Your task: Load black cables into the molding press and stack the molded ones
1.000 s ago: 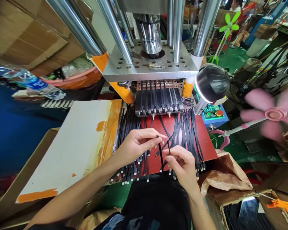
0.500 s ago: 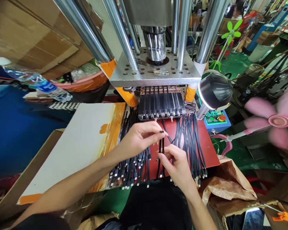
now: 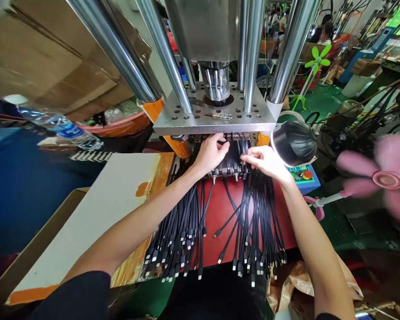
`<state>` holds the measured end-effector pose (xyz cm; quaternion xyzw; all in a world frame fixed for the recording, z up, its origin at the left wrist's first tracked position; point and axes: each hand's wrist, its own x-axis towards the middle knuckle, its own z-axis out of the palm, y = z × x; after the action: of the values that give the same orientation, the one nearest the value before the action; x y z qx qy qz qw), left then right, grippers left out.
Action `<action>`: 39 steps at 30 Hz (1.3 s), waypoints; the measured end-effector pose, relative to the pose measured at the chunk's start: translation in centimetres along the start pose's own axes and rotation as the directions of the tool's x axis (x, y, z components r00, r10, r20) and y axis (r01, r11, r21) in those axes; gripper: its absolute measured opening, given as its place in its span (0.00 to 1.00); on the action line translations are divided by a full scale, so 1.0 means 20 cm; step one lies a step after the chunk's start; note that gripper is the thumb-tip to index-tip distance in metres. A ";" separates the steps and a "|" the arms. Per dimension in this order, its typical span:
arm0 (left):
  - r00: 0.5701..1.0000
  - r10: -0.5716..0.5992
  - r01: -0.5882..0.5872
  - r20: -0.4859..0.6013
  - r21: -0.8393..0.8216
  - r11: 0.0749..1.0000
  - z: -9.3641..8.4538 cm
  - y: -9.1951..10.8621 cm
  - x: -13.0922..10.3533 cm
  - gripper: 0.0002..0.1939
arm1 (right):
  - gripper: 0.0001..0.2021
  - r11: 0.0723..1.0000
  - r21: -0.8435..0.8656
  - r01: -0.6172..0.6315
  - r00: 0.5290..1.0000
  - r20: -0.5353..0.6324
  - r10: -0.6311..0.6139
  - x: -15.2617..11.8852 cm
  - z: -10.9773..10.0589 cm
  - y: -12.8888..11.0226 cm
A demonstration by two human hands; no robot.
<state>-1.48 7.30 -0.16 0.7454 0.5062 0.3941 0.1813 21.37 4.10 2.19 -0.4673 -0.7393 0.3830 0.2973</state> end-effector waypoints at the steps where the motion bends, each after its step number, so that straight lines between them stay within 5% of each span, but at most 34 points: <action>1: 0.998 0.062 -0.061 0.029 -0.016 0.998 -0.01 0.00 -0.04 0.15 | 0.25 1.000 0.022 0.005 1.000 0.013 -0.005 0.06 0.00 0.02; 3: 0.947 0.281 -0.279 0.153 -0.036 0.960 -0.05 0.00 -0.14 0.18 | 0.24 0.998 0.063 0.028 0.999 0.035 -0.030 0.15 0.01 0.06; 5: 0.822 0.478 -0.494 0.309 -0.029 0.869 -0.09 -0.01 -0.21 0.18 | 0.24 0.996 0.069 0.057 0.998 0.035 -0.059 0.20 0.02 0.07; 7: 0.734 0.534 -0.595 0.420 0.020 0.803 -0.10 -0.01 -0.25 0.18 | 0.24 0.997 0.033 0.075 0.997 0.009 -0.075 0.23 0.03 0.08; 9: 0.708 0.523 -0.625 0.475 0.077 0.776 -0.10 -0.01 -0.25 0.19 | 0.25 0.994 -0.021 0.105 0.994 -0.040 -0.105 0.25 0.04 0.08; 12: 0.717 0.485 -0.635 0.500 0.183 0.750 -0.08 0.02 -0.25 0.20 | 0.25 0.987 -0.067 0.146 0.982 -0.110 -0.153 0.26 0.04 0.10; 19: 0.772 0.392 -0.604 0.501 0.386 0.697 -0.02 0.11 -0.31 0.28 | 0.17 0.989 0.133 0.061 0.995 -0.082 -0.050 0.24 0.04 0.15; 26: 0.836 0.283 -0.529 0.471 0.553 0.644 0.04 0.20 -0.36 0.29 | 0.19 0.981 -0.162 0.103 0.950 -0.278 -0.145 0.17 0.06 0.14; 30: 0.843 0.260 -0.509 0.471 0.543 0.668 0.04 0.22 -0.37 0.32 | 0.24 0.838 -0.507 0.200 0.930 -0.171 -0.325 -0.03 0.05 0.15; 34: 0.865 0.211 -0.450 0.456 0.518 0.727 0.03 0.23 -0.31 0.33 | 0.27 0.744 -0.662 0.089 0.972 -0.105 -0.210 -0.07 0.06 0.11; 39: 0.877 0.144 -0.390 0.458 0.507 0.768 0.03 0.20 -0.14 0.30 | 0.25 0.664 -0.744 -0.082 0.992 -0.123 -0.015 0.12 0.09 0.02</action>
<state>0.94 3.20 0.95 0.8931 0.4416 0.0833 -0.0185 19.18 5.94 1.20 -0.5834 -0.8035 0.0234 0.1160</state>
